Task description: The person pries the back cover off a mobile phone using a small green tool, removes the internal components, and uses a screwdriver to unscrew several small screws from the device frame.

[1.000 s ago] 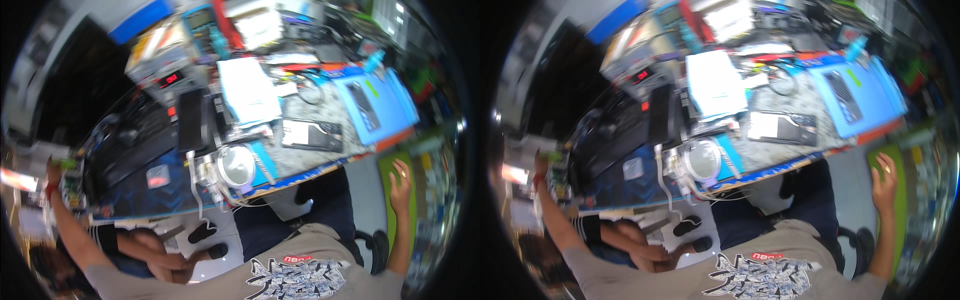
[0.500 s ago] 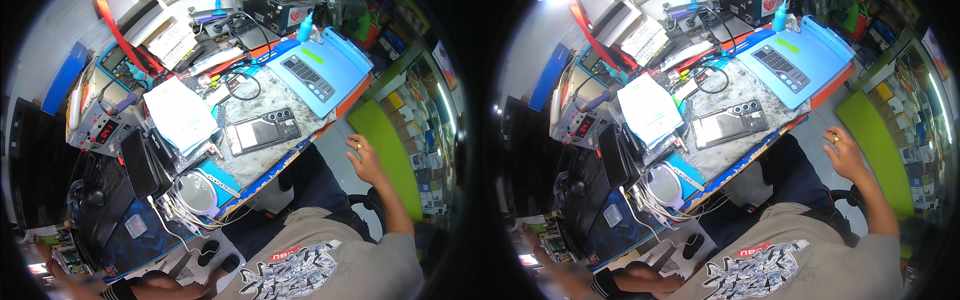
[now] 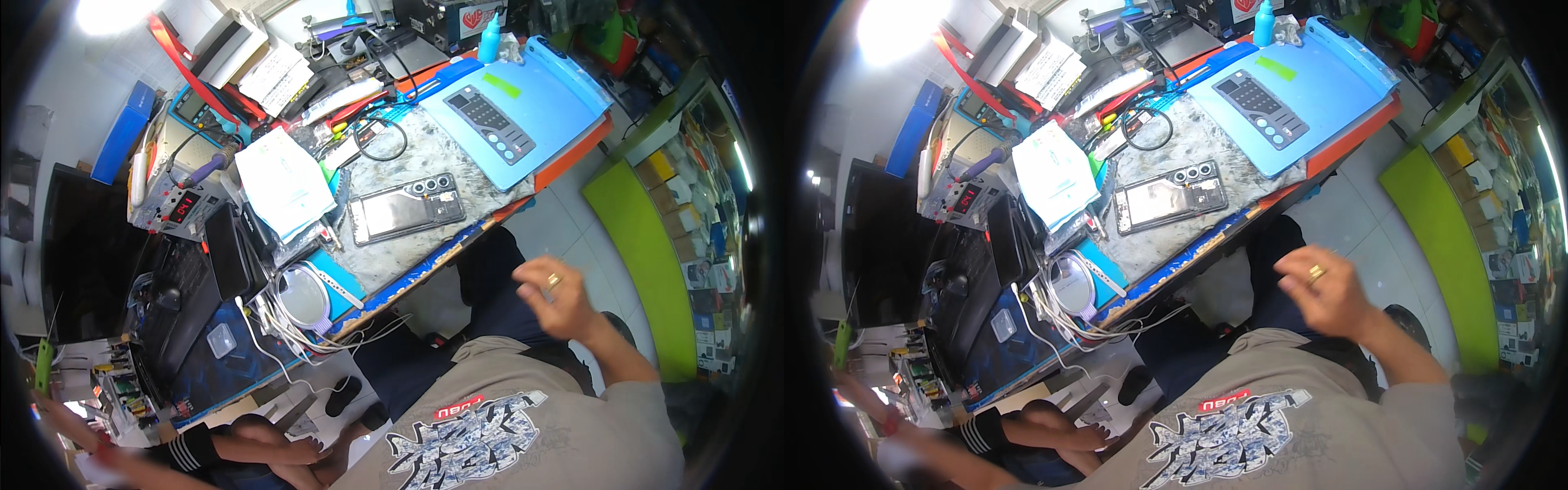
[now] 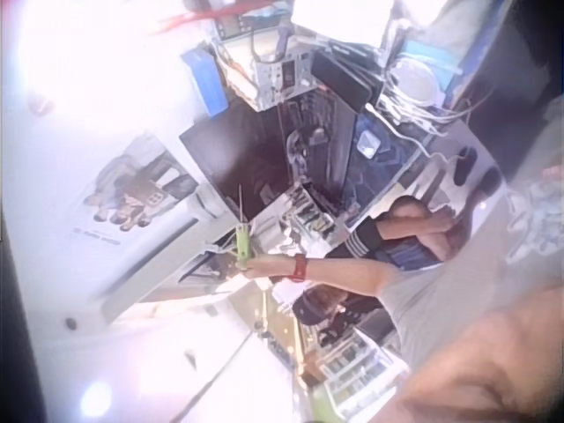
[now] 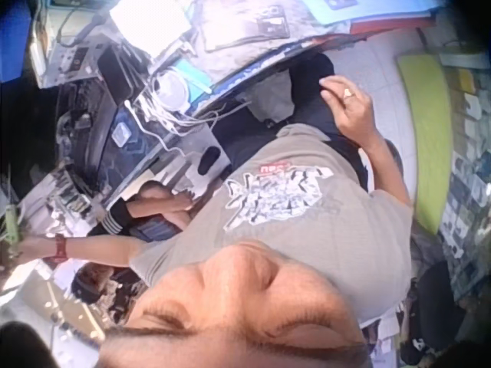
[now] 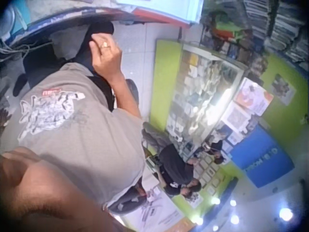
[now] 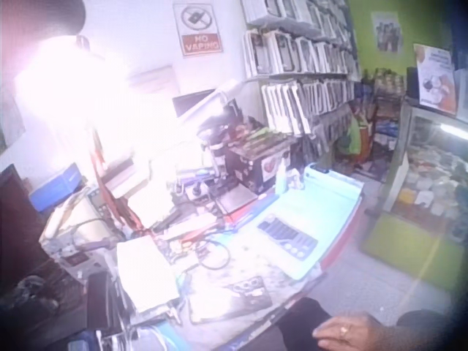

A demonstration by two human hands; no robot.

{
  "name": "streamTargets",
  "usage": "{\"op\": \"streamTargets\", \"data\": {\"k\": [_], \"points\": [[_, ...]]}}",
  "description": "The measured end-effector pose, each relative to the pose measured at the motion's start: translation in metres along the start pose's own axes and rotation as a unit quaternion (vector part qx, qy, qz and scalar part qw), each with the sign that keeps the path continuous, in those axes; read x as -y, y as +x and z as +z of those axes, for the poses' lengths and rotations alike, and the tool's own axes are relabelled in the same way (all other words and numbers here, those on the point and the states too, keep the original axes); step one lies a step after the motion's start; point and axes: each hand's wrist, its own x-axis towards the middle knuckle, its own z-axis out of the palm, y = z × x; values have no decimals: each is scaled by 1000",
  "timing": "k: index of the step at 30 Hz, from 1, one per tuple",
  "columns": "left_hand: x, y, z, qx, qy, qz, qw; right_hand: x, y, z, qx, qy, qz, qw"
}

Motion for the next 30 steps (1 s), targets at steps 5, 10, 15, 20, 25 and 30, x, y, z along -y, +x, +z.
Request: {"op": "streamTargets", "data": {"k": [5,10,15,20,25,30], "points": [[-102,-311,81,254,-227,-199,919,49,13,44,101,222,-65,968],[-200,-559,138,303,-342,-460,761,93,2,91,-5,550,114,828],[-229,-647,134,362,-378,-542,657,55,-4,74,-20,607,185,773],[-224,-647,125,495,-331,-540,595,18,-12,52,44,668,219,710],[-223,-653,117,508,-335,-546,576,9,-17,44,72,665,233,706],[-219,-655,113,514,-333,-536,580,8,-16,47,77,659,240,709]]}}
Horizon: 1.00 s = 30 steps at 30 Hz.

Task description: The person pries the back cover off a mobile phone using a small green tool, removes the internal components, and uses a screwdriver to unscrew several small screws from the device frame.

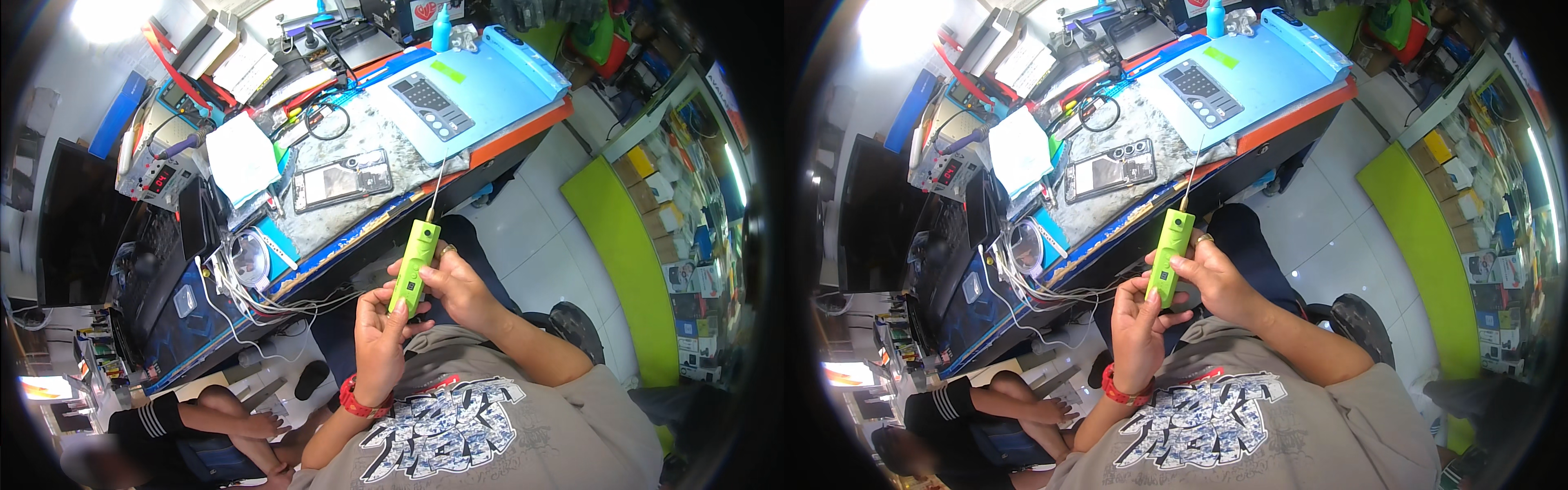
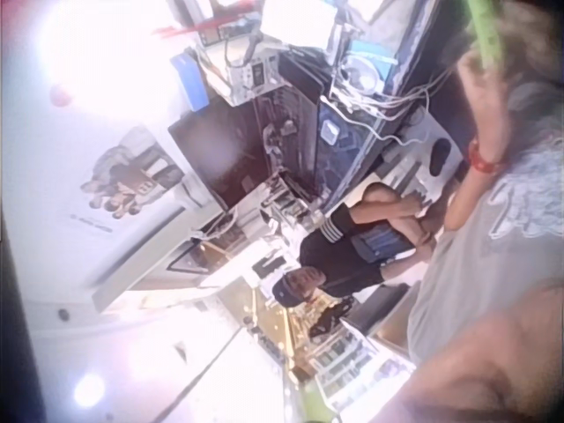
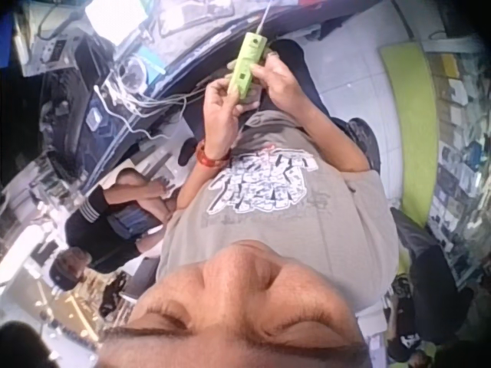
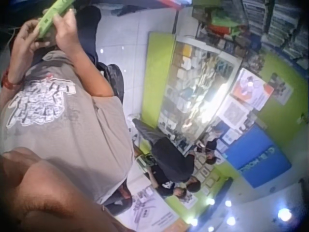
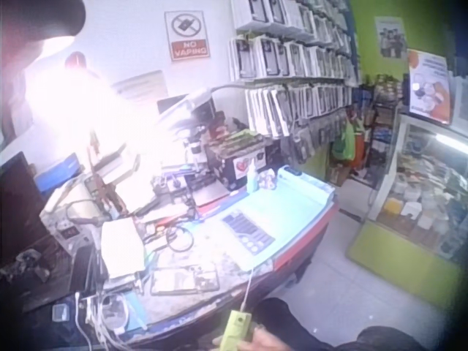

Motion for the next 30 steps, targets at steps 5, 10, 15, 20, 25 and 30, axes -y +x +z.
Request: {"op": "streamTargets", "data": {"k": [5,10,15,20,25,30], "points": [[3,2,-3,9,46,-1,999,-7,4,-4,-32,-64,-9,997],[-34,42,-31,-8,524,333,784,13,-1,-8,-46,-18,0,999],[-101,116,-56,5,691,423,586,20,-14,-23,-38,-82,33,995],[-125,166,-62,60,750,370,544,24,-22,-25,-32,-85,59,994],[-123,178,-60,63,788,323,520,25,-26,-33,-15,-76,59,995],[-116,172,-53,15,804,315,503,29,-18,-35,-1,-74,68,995]]}}
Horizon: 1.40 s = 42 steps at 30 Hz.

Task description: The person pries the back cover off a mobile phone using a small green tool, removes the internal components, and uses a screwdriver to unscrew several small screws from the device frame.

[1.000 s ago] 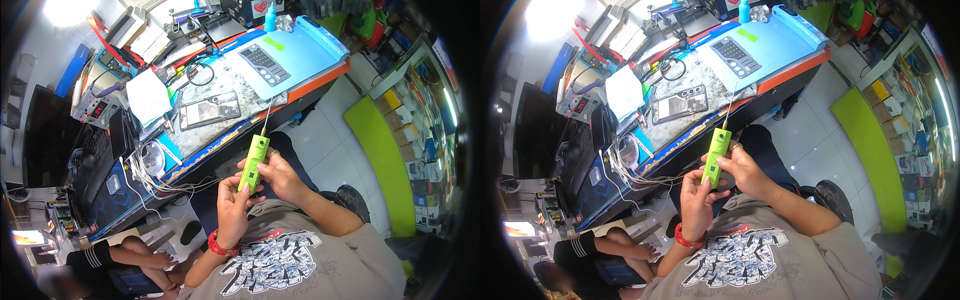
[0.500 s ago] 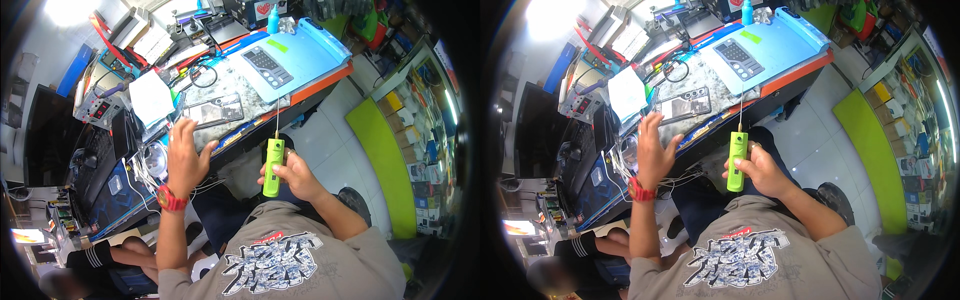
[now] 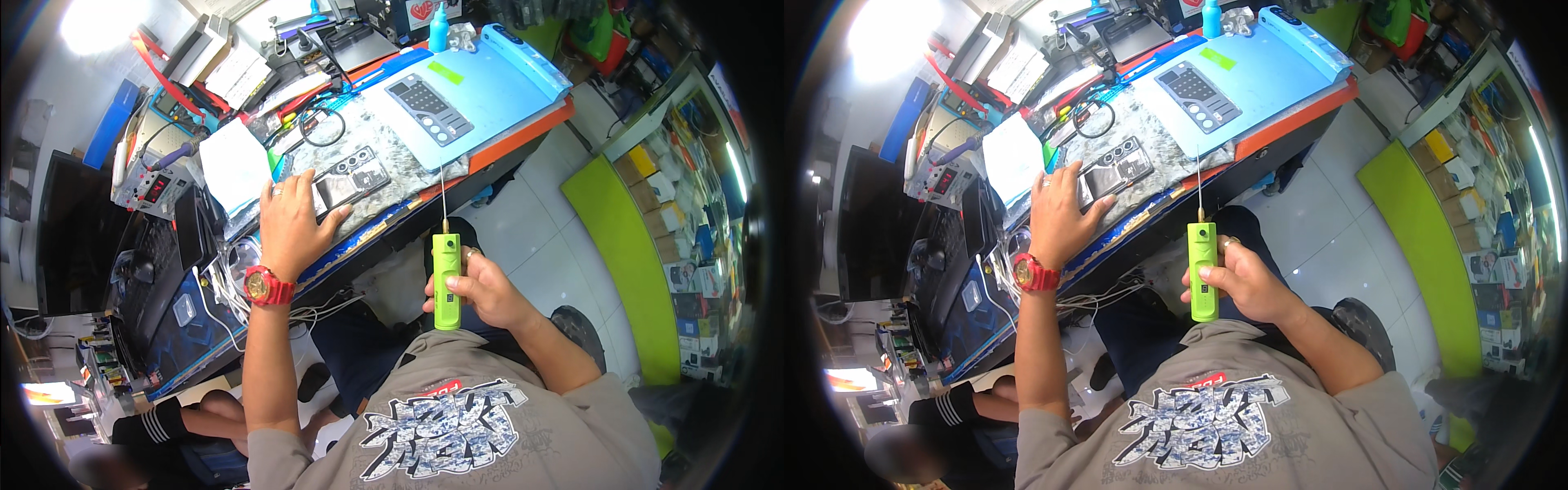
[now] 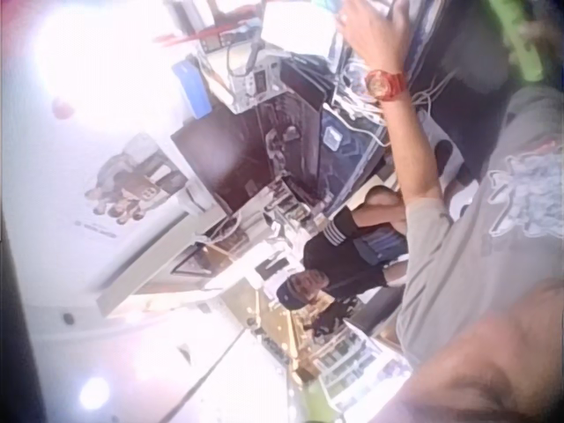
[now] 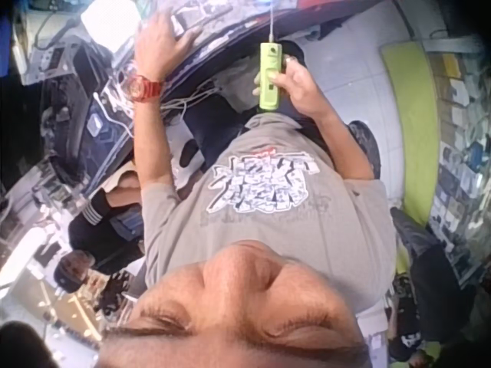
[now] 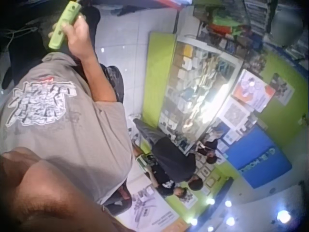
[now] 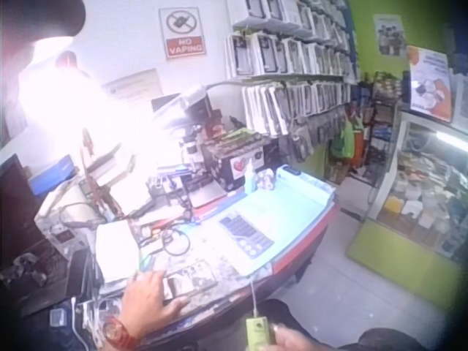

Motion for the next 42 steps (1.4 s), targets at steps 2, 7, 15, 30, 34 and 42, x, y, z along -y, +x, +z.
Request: {"op": "streamTargets", "data": {"k": [2,7,15,30,34,42], "points": [[-2,-2,2,-6,-1,-9,1000,4,3,2,3,4,11,1000],[-3,-17,16,-123,2,10,992,7,14,0,23,7,27,999],[-9,-35,26,-160,-62,-7,985,18,23,-1,23,13,30,999],[-10,-34,26,-160,-54,6,986,3,24,-5,17,36,-19,999],[-10,-34,23,-149,-48,-4,988,5,23,-2,0,27,-14,1000],[-8,-38,13,-108,-53,-28,992,5,25,-4,32,8,-11,999]]}}
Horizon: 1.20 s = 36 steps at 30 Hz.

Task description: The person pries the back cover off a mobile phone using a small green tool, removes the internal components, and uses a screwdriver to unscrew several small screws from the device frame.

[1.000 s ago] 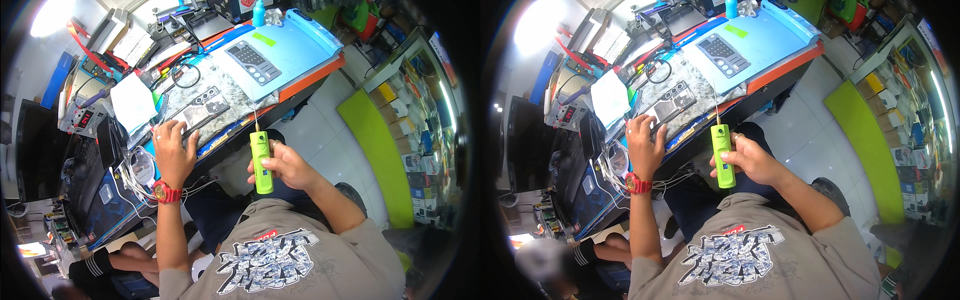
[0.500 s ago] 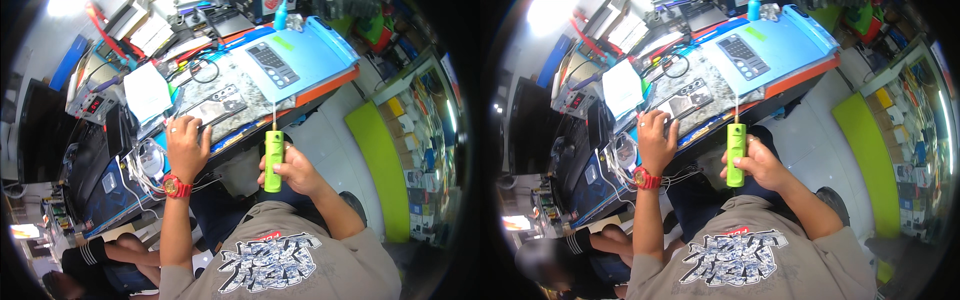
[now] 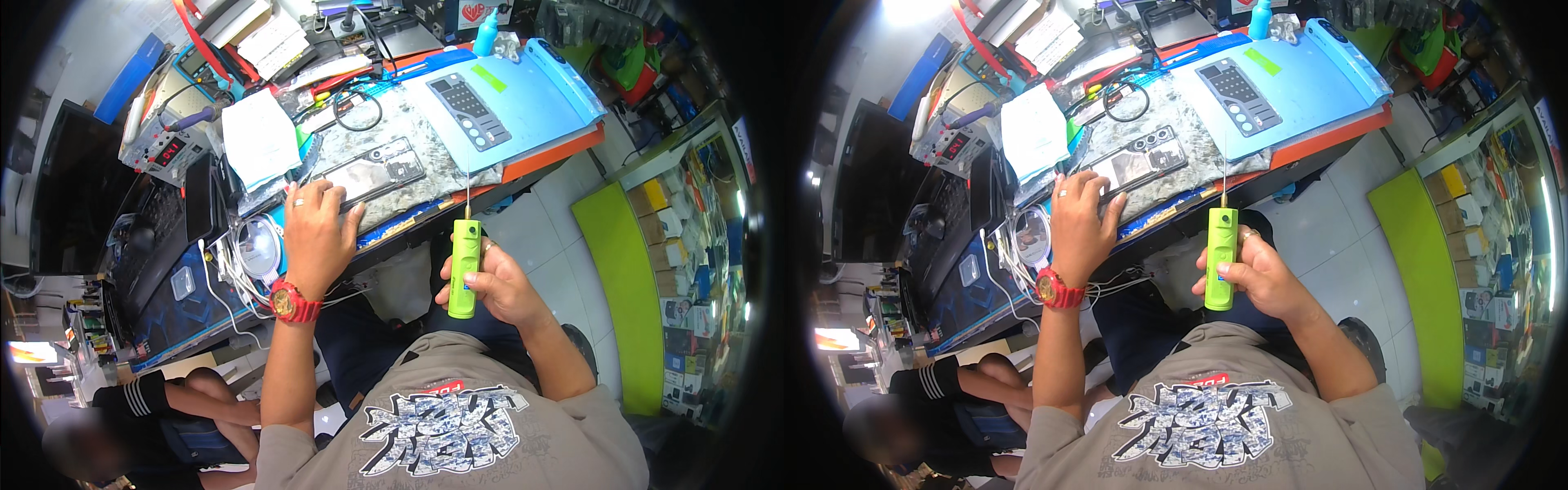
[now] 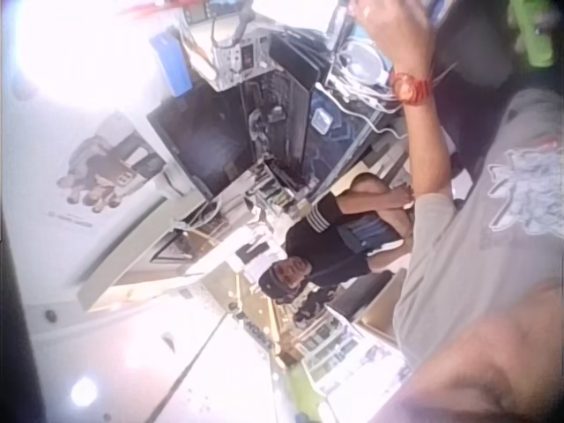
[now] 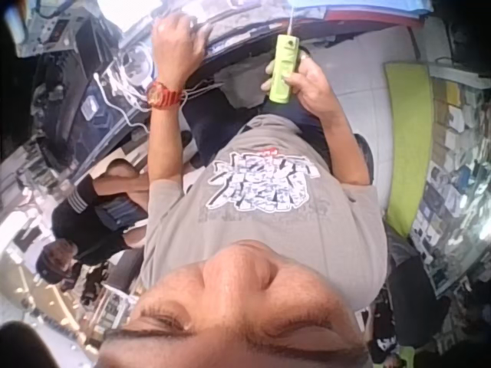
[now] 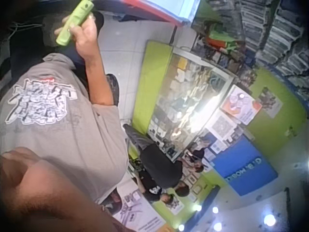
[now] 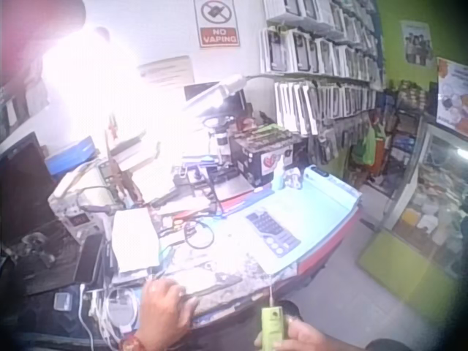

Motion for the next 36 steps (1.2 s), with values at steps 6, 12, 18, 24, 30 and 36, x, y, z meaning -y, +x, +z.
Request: {"op": "streamTargets", "data": {"k": [6,12,18,24,30,36], "points": [[14,-4,-5,5,28,-21,999,0,3,-3,7,15,4,1000],[4,1,-5,31,54,-31,998,4,7,-5,3,38,20,999],[-8,3,0,19,76,-55,995,5,8,-10,23,85,6,996],[-20,6,9,-15,44,-82,996,5,7,-6,1,32,19,999],[-16,0,19,-56,-25,-70,996,2,8,-6,-6,32,20,999],[-13,-2,19,-60,-69,-59,994,1,13,-8,3,87,22,996]]}}
